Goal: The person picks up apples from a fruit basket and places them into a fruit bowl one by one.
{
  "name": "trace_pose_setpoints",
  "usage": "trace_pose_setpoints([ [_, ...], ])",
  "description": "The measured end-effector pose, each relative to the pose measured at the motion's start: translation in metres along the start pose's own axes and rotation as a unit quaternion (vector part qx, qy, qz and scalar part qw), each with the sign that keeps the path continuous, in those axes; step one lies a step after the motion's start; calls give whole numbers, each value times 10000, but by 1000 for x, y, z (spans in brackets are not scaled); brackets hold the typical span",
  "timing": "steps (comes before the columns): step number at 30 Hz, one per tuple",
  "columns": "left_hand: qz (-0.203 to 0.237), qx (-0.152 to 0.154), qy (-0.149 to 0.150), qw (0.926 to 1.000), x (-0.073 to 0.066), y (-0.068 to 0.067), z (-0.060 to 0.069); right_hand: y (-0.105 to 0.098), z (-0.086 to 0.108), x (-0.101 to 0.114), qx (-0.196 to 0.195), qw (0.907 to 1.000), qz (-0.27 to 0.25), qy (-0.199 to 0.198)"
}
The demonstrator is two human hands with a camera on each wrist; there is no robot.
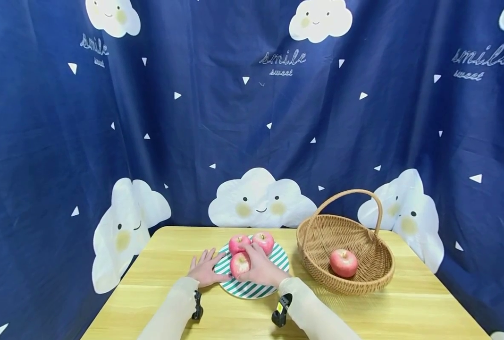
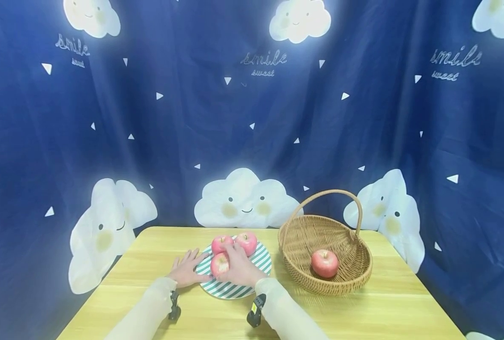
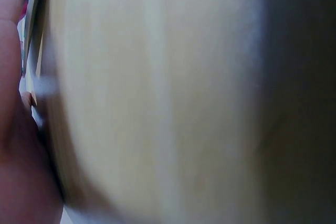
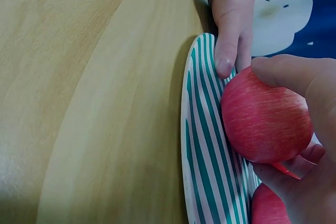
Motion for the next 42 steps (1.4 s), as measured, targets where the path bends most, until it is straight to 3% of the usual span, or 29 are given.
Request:
trace_pose_setpoints([
  [8, 63, -53, -17, 10000, -3, -5, -1, -1, -3, 3, -26, 10000, 51, -26],
  [15, -88, 23, -64, 9999, 8, 6, -4, 0, 2, 5, -13, 9999, 140, 2],
  [21, -35, -50, -58, 10000, 10, 8, -7, -3, 3, 5, -30, 9998, 217, -29],
  [31, -33, 7, -57, 10000, -4, -4, 1, -17, 8, 18, 31, 9990, 286, -350],
  [38, -25, -49, -81, 10000, 9, 5, -5, -28, 12, 27, 227, 9972, 458, -547],
  [42, -55, -20, -65, 10000, 9, 6, -5, -34, 15, 31, 273, 9959, 516, -690],
])
Point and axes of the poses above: each hand's wrist, its own z-axis away from the middle knuckle, its own y-axis out of the palm, x = y × z, the point moved 10 cm from there along -z, towards the middle knuckle, and after that the axes turned 13 degrees about -x, right-handed, at the moved point
